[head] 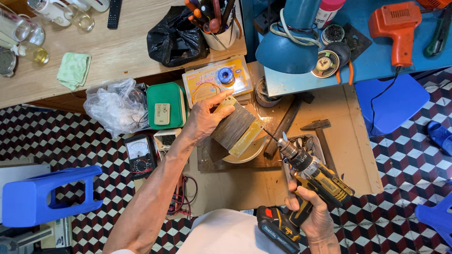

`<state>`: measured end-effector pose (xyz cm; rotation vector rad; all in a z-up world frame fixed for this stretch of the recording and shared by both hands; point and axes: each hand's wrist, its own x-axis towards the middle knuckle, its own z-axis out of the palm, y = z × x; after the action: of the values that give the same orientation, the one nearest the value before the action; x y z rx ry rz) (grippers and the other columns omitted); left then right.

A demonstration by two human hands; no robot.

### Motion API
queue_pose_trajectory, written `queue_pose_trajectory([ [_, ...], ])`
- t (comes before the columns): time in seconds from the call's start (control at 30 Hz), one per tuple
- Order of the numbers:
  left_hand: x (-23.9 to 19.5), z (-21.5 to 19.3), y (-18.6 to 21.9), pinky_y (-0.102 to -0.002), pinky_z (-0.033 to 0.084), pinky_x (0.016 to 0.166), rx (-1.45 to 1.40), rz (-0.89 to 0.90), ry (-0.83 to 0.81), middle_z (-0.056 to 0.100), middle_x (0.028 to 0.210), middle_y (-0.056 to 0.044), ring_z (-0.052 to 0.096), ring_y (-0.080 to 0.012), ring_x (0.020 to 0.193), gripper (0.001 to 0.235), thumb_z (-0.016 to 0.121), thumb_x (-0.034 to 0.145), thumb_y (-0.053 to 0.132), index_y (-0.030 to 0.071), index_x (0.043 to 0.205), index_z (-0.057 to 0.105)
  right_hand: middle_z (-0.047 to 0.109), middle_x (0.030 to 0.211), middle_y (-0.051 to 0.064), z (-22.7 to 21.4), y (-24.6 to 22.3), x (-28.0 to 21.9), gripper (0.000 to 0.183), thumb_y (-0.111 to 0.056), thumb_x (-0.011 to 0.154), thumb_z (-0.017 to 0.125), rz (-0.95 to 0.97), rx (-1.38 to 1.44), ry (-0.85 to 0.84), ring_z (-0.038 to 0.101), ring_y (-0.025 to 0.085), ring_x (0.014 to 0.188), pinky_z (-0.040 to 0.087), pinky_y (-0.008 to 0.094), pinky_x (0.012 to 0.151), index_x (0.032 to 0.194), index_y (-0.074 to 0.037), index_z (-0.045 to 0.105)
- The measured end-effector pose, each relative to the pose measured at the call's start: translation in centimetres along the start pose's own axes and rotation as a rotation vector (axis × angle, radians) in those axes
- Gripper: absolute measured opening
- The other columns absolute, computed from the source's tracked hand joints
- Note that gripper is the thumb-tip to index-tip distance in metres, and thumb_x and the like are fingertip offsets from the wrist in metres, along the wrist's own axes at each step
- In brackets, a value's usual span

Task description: The person uses a cordless drill to make holes in a laminated electrical core with attached copper windings. They repeatedly reposition the component, insert and remove a small metal pin, and continue drilling at different locations on the same piece.

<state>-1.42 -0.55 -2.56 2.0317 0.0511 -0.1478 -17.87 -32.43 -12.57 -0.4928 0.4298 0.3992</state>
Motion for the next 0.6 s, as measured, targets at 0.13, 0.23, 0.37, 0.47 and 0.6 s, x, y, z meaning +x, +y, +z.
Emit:
queue_pose_trajectory([
  [0.13,0.1,-0.1,0.0,-0.025,0.054,0.087,0.005,-0.007,-0.023,0.077,0.110,-0.005,0.067,-0.0091,0.096,0.048,0.074,0.092,0.026,0.018,0.138,0.065,0.069,0.096,0.015,0.2,-0.8,0.0,0.040,-0.003,0.089,0.067,0.000,-0.022,-0.015,0.059,0.018,0.063,0.049,0.032,0.061,0.128,0.004,0.060],
  [0.23,0.1,-0.2,0.1,-0.025,0.053,0.090,-0.011,0.029,-0.016,0.076,0.114,-0.005,0.067,-0.0092,0.099,0.048,0.075,0.092,0.025,0.017,0.138,0.065,0.070,0.096,0.015,0.6,-0.9,0.4,0.040,-0.003,0.088,0.067,0.007,-0.009,-0.027,0.060,0.018,0.062,0.049,0.032,0.060,0.127,0.004,0.061],
  [0.37,0.0,-0.2,0.1,-0.024,0.052,0.090,-0.057,-0.022,-0.046,0.076,0.112,-0.003,0.065,-0.0084,0.099,0.050,0.074,0.092,0.024,0.016,0.140,0.064,0.070,0.097,0.016,0.9,-1.1,0.0,0.040,-0.002,0.089,0.067,-0.005,-0.034,-0.026,0.061,0.018,0.064,0.050,0.031,0.059,0.128,0.004,0.061],
  [0.47,0.0,0.1,0.0,-0.024,0.053,0.092,-0.092,-0.016,-0.038,0.075,0.115,-0.002,0.066,-0.0080,0.101,0.049,0.074,0.092,0.023,0.015,0.140,0.065,0.070,0.100,0.017,1.3,-1.7,0.0,0.040,-0.001,0.089,0.067,-0.035,-0.097,-0.008,0.062,0.019,0.064,0.051,0.032,0.060,0.128,0.001,0.061],
  [0.6,-0.1,0.0,0.2,-0.025,0.052,0.090,-0.074,-0.021,-0.035,0.075,0.112,-0.002,0.065,-0.0079,0.100,0.049,0.073,0.093,0.023,0.016,0.140,0.064,0.072,0.100,0.016,1.8,-2.1,0.2,0.042,-0.003,0.085,0.065,0.012,-0.148,0.093,0.062,0.017,0.062,0.052,0.033,0.055,0.126,-0.002,0.061],
])
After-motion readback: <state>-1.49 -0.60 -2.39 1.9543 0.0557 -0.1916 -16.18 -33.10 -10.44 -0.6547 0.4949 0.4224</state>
